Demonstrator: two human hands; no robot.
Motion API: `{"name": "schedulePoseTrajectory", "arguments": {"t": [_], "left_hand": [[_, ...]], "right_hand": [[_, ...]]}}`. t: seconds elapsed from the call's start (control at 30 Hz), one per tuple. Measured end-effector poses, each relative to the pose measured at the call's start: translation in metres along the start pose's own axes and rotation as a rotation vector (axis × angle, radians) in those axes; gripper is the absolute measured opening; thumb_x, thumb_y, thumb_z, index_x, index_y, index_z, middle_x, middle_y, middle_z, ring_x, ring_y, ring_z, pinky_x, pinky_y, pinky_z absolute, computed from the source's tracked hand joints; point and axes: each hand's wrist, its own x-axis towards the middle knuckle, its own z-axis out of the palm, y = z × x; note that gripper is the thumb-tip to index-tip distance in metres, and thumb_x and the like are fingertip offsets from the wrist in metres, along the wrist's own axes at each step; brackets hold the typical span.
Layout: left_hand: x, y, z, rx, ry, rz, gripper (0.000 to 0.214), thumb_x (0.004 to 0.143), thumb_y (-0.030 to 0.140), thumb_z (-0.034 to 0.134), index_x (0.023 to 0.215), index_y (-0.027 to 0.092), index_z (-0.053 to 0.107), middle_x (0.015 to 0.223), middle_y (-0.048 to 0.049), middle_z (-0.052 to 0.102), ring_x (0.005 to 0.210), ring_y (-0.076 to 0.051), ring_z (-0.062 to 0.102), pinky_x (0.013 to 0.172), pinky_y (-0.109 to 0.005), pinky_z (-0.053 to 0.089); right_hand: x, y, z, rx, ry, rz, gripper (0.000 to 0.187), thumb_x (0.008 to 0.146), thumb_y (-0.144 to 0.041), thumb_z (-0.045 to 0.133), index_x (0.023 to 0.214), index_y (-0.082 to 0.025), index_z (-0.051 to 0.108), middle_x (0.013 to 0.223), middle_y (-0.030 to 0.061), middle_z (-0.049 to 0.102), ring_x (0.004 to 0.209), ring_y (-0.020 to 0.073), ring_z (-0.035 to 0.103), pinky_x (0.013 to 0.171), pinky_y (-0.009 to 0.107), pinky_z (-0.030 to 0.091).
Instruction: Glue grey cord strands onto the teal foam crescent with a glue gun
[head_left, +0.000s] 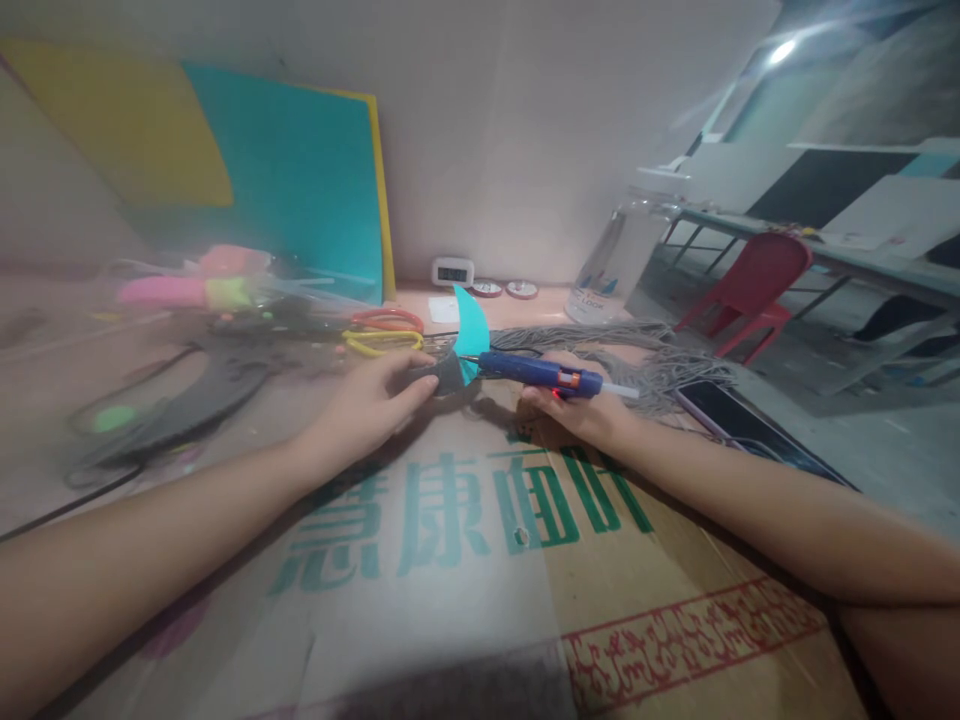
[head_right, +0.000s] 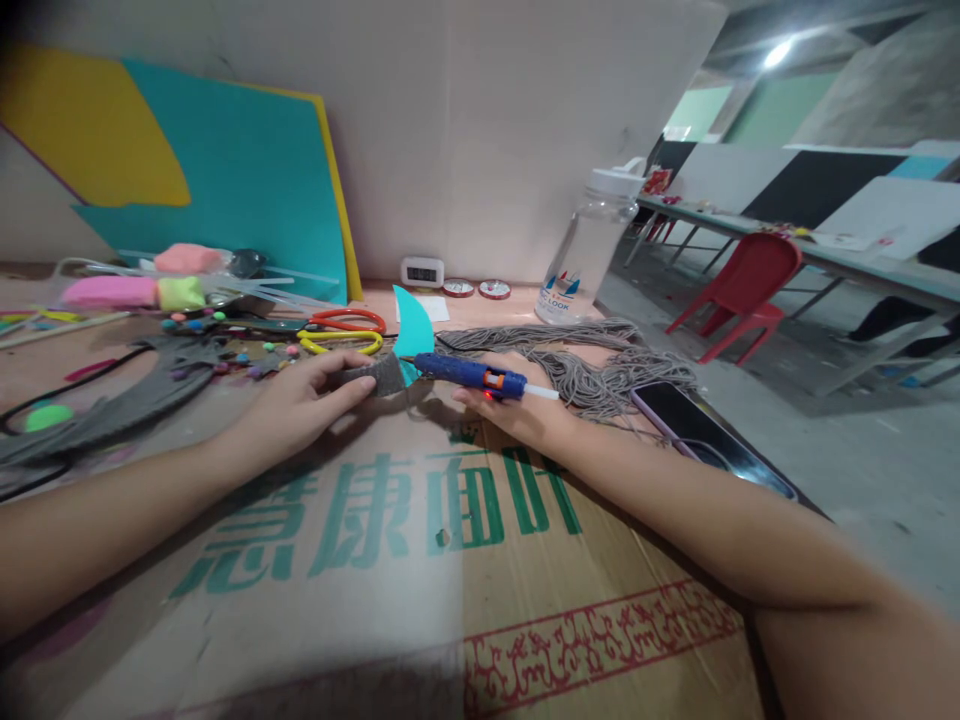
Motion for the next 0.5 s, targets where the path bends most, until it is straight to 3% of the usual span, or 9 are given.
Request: {"name": "schedulePoseTrajectory", "arguments": {"t": [0.17,0.5], "left_hand": [[-0.0002,-0.0005,0.0,0.005,-0.002,-0.002,0.031,0.089,0.042,0.05,0.105,0.019,0.063,0.105,-0.0045,0.07,0.093,-0.023,0.063,0.081,-0.031,0.047],[-0.0006,-0.0009,-0.0003,0.004,0.007,-0.006,0.032,0.089,0.044,0.05,0.106,0.019,0.064,0.105,-0.0038,0.07,0.09,-0.022,0.063,0.081,-0.031,0.047]], "right_hand": [[-0.0008,-0.0021,-0.0007,0.032,-0.005,-0.027,0.03,0.083,-0.049,0.062,0.078,-0.02,0.065,0.076,0.0042,0.068,0.073,0.0195,0.063,0.07,0.033,0.048],[-0.0027,-0.0006,0.0003,0.059,-0.013,-0.011,0.031,0.083,-0.051,0.061,0.082,-0.02,0.066,0.078,0.0045,0.068,0.076,0.0198,0.063,0.071,0.033,0.048]]}}
